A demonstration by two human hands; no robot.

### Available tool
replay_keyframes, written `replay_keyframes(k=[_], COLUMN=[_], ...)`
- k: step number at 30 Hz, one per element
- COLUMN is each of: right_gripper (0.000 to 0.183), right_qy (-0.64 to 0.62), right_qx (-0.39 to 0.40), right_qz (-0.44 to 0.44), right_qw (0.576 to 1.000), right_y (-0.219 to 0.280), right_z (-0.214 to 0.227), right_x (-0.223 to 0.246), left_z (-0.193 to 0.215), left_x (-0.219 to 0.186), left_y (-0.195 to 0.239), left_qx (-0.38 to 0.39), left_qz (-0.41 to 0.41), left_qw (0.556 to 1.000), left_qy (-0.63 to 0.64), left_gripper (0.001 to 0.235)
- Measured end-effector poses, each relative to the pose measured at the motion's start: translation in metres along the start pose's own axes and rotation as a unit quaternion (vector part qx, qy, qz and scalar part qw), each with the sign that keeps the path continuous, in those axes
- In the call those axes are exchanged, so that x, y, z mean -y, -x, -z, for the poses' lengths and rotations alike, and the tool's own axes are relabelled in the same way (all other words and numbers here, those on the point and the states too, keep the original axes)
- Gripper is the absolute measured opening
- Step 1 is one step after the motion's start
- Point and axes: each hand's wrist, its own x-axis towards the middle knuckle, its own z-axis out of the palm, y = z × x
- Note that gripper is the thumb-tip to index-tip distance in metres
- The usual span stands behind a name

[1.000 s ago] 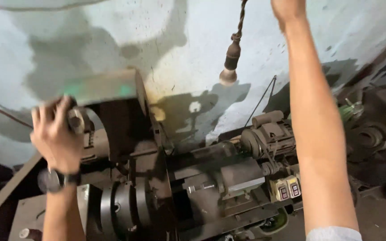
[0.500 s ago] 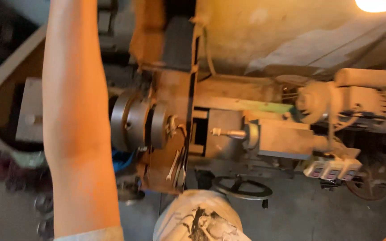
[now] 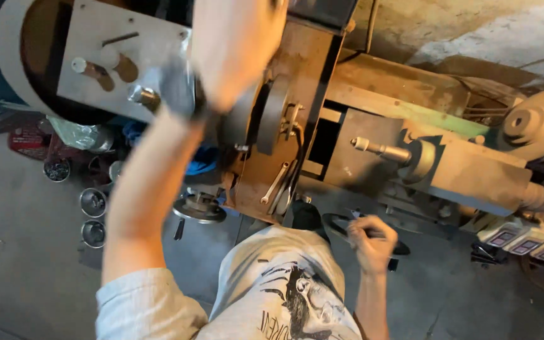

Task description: Picking up metal parts, measuring them with calipers, and mounting them on a lathe for machining.

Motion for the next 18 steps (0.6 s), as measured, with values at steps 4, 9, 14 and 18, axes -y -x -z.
replay_keyframes(k=[4,9,14,18], right_gripper=[0.013,0.052,0.061,0.077], right_qy=[-0.083,-0.116,-0.106,-0.091], right_qx=[0.117,0.143,0.106,0.094], right_qz=[-0.031,-0.039,0.029,0.069], right_qw=[0.989,0.982,0.988,0.989], right_y=[-0.007,-0.013,-0.021,-0.042], right_z=[-0.057,-0.087,-0.126,-0.156], right_x=[0.051,0.08,0.088,0.082], left_z=[-0.041,-0.062,-0.062,-0.054], left_x=[0.03,0.049,0.05,0.042], left_y=[0.082,0.105,0.122,0.142], left_qx=[0.138,0.063,-0.008,-0.035], left_qz=[0.127,0.154,0.133,0.162], left_qw=[0.981,0.981,0.99,0.986], left_qy=[-0.057,-0.095,-0.041,0.004], left_gripper=[0.04,0.044,0.038,0.035])
